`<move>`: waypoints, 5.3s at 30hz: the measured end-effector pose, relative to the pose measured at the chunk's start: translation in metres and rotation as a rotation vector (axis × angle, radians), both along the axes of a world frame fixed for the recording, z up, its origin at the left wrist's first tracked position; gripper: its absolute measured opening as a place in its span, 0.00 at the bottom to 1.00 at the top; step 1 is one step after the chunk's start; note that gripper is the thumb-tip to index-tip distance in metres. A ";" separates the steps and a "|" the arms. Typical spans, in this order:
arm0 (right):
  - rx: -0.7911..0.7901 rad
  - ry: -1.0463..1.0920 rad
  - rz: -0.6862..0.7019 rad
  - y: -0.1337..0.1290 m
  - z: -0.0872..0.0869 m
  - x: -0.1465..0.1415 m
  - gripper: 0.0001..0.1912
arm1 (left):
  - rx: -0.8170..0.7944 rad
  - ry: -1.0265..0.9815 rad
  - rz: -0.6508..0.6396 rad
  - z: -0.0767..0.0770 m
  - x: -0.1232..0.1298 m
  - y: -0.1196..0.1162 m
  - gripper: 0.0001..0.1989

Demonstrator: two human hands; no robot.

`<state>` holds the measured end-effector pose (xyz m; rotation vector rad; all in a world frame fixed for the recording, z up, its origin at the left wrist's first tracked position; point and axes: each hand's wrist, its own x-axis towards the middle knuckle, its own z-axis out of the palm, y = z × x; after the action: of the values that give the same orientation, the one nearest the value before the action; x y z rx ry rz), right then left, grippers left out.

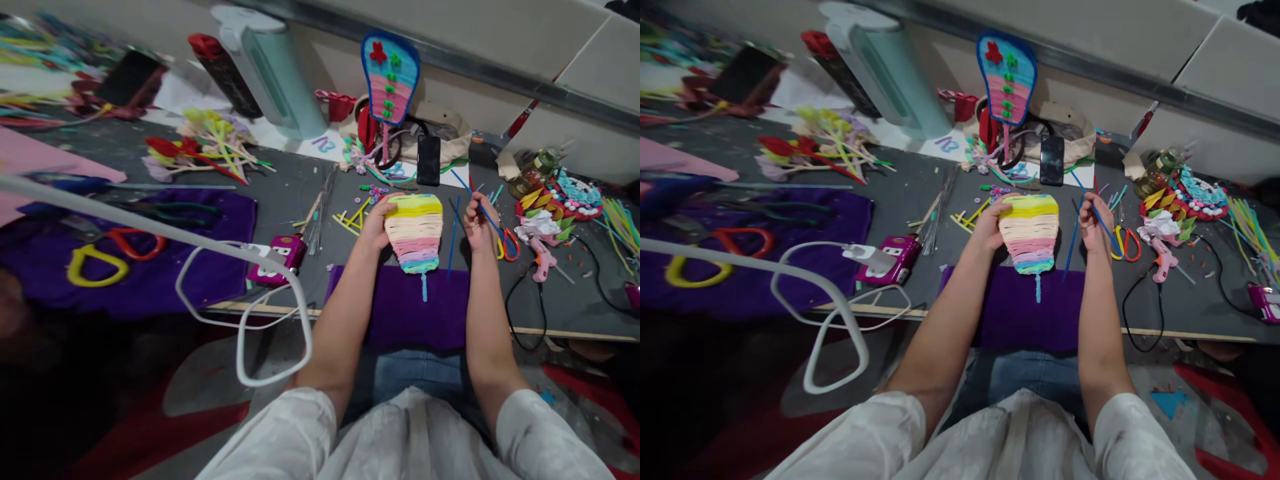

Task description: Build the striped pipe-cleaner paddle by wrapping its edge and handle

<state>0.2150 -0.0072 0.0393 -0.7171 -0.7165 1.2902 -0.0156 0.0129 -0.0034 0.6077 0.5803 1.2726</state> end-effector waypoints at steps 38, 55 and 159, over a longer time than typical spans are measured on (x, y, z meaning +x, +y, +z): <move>0.043 -0.217 -0.233 0.001 0.015 -0.046 0.19 | 0.232 0.452 0.331 0.040 -0.014 -0.015 0.13; 0.048 -0.205 -0.228 -0.001 0.019 -0.050 0.20 | 0.335 0.588 0.343 0.044 -0.016 -0.018 0.13; -0.051 -0.632 0.300 -0.015 0.002 -0.040 0.18 | -0.179 0.079 0.581 0.010 -0.034 0.012 0.14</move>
<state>0.1749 -0.0226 0.0416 -1.1089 -1.3443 1.3594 -0.0499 0.0252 0.0067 0.3471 0.9710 1.7184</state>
